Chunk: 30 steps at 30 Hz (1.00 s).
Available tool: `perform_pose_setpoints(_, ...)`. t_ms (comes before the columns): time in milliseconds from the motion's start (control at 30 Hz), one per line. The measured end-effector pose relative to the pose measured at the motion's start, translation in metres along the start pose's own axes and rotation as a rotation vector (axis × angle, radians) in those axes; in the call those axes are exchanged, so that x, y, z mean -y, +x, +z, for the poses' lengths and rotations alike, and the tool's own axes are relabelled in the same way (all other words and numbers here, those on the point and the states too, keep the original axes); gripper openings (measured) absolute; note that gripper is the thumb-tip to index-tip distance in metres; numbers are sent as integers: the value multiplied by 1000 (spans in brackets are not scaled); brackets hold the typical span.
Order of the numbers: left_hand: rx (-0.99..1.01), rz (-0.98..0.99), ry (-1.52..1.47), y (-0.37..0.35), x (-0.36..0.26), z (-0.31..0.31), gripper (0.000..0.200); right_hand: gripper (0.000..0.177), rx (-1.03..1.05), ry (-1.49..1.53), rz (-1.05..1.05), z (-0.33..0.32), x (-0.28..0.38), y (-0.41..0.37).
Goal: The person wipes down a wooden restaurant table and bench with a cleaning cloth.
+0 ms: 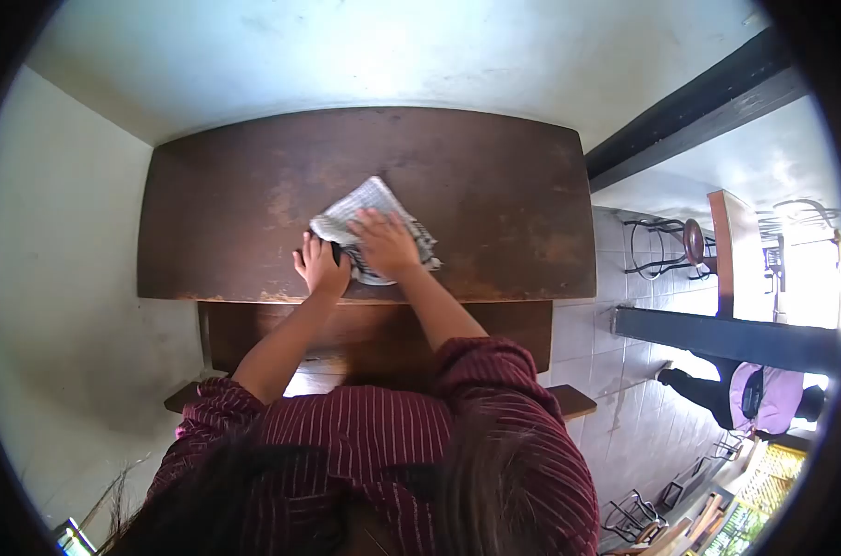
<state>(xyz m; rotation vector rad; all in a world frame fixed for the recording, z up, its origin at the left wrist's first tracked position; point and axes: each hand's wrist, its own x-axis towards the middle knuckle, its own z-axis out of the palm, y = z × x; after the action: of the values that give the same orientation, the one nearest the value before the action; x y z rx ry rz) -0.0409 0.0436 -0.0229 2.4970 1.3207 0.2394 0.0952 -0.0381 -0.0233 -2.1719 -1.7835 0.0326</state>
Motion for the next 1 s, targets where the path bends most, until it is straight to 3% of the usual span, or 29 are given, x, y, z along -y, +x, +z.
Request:
perform_pose_setpoints(67,-57,86,-72,7,31,-12,43,46,95,35,293,-10,-27,-8)
perform_pose_setpoints(133,187,238,-152,23,81,-49,41,41,-84,-198,630,-23,-52,-34)
perform_pose_setpoints(267,-41,-8,35,55,207,-76,45,46,-321,-327,1130,-36,-104,-100)
perform_pose_setpoints(300,-39,-1,41,60,232,-82,45,46,-321,-322,1138,-36,-100,-98)
perform_pose_setpoints(367,-151,-172,157,64,266,-91,46,50,-302,-324,1483,-41,-88,-86)
perform_pose_setpoints(400,-146,-159,158,64,271,-90,46,53,-279,-265,1525,-39,-76,-71)
perform_pose_setpoints(467,-80,-221,218,62,265,-95,48,56,-260,-379,1257,-1,-65,-46)
perform_pose_setpoints(500,-70,-219,212,65,268,-95,48,56,-94,-222,1184,-3,-33,-13)
perform_pose_setpoints(533,-83,-199,206,64,272,-94,48,53,-73,-318,1028,3,10,22)
perform_pose_setpoints(567,-101,-184,202,62,271,-94,48,50,-192,-265,791,32,29,43)
perform_pose_setpoints(733,-60,-203,206,59,265,-101,50,51,101,78,27,65,183,131)
perform_pose_setpoints(767,-42,-190,213,59,264,-103,51,51,98,80,25,77,190,139)
perform_pose_setpoints(833,-47,-194,185,60,263,-102,52,52,102,225,-339,97,193,149)
perform_pose_setpoints(867,-74,-190,163,59,266,-98,52,53,186,185,-293,84,183,157)
perform_pose_setpoints(933,-99,-185,144,60,269,-96,52,53,235,69,3,52,140,164)
perform_pose_setpoints(967,-89,-194,149,60,266,-99,51,52,21,100,78,52,100,154)
perform_pose_setpoints(1000,-79,-206,151,61,265,-100,50,51,119,44,302,24,70,151)
